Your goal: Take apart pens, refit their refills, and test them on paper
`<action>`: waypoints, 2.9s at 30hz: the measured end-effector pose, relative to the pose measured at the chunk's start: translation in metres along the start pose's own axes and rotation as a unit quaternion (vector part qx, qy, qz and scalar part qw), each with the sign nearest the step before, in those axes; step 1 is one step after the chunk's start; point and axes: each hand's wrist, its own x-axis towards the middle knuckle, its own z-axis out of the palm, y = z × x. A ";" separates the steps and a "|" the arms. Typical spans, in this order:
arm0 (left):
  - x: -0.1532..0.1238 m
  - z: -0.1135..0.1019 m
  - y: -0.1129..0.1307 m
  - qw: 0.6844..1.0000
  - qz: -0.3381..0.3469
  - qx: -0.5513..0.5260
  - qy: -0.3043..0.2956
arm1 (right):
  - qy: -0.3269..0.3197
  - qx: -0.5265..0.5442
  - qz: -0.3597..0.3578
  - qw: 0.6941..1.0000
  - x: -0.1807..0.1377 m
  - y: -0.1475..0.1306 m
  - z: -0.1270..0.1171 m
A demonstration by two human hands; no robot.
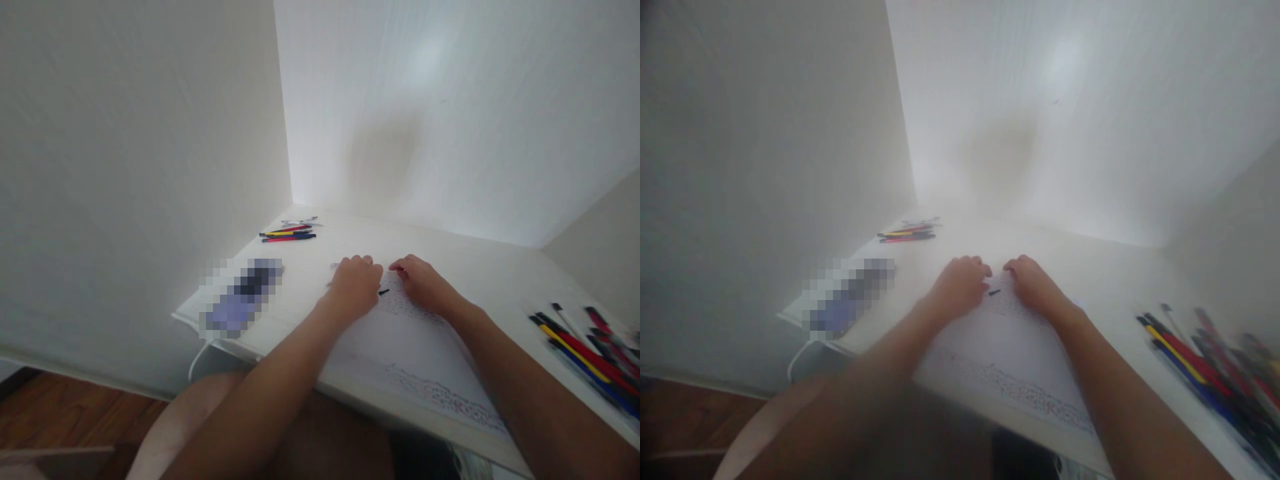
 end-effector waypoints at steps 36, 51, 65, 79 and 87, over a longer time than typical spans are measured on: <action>0.011 0.019 -0.006 0.964 -0.019 -0.239 0.115 | -0.023 0.348 0.039 0.936 -0.002 -0.013 -0.020; 0.010 0.007 -0.011 0.891 -0.108 -0.424 0.120 | 0.079 0.240 0.014 0.968 -0.005 -0.022 -0.022; 0.010 0.012 -0.052 0.974 -0.177 -0.097 0.100 | 0.113 0.170 0.017 0.979 -0.003 -0.021 -0.016; 0.013 0.027 -0.061 0.976 -0.164 -0.123 0.071 | 0.146 0.348 0.099 0.921 0.002 -0.019 -0.011; 0.016 0.018 -0.026 0.926 -0.048 -0.348 0.139 | 0.228 0.538 0.160 0.795 0.005 -0.026 -0.016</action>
